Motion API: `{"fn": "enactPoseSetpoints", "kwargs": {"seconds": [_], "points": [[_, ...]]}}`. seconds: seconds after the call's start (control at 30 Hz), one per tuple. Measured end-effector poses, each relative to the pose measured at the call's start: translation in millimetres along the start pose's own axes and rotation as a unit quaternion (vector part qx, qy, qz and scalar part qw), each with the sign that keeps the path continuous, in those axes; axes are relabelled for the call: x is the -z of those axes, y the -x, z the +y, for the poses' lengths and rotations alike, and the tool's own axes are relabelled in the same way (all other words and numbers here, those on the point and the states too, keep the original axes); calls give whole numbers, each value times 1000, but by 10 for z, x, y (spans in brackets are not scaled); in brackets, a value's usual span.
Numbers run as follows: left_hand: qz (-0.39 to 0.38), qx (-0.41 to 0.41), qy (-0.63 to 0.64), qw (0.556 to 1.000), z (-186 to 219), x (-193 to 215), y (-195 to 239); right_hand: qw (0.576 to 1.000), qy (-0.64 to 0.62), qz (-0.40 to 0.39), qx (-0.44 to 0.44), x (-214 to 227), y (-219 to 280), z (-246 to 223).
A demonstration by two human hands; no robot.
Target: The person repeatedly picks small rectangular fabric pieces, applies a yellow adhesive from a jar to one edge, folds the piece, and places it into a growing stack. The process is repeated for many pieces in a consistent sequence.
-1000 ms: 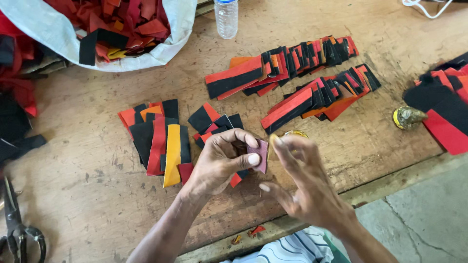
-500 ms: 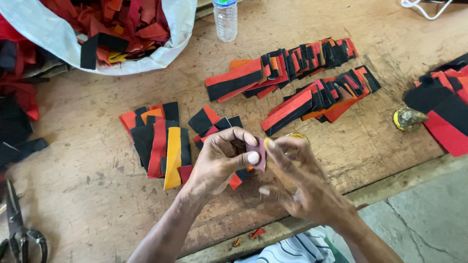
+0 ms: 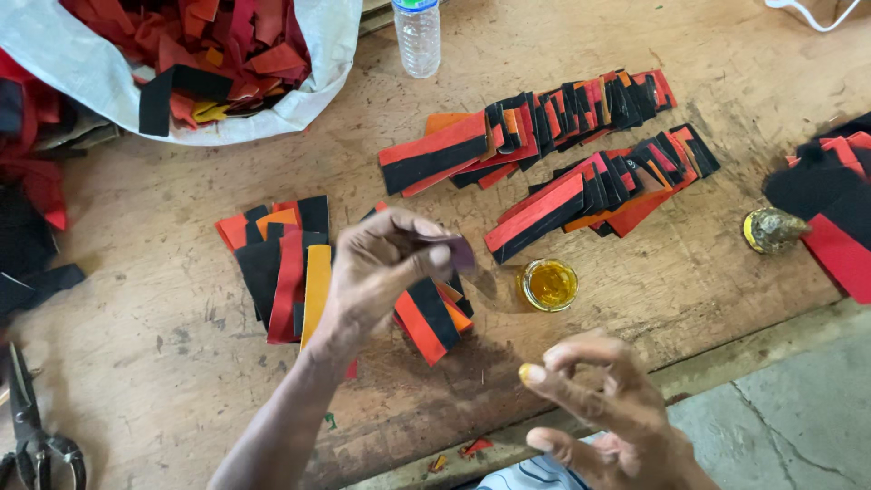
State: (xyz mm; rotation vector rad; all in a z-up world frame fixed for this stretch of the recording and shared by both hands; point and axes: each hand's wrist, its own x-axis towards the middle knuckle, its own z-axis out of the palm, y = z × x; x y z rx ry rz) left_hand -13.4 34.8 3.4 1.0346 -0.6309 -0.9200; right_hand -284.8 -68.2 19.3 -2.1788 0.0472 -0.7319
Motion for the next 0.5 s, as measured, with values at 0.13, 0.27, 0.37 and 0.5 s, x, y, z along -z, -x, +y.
{"fn": "enactPoseSetpoints", "kwargs": {"seconds": [0.13,0.27,0.37,0.5], "points": [[11,-161,-345,925,12,83,-353,999,38,4,-28,71,-30,113],[-22,-263,-453,851,-58,138,-821,997,63,1,-44,92,-69,236],[-28,-265,-438,859,-192,195,-1130,996,61,-11,-66,150,-70,308],[-51,-256,-432,863,-376,292,-1433,995,65,-6,-77,197,-72,385]]}}
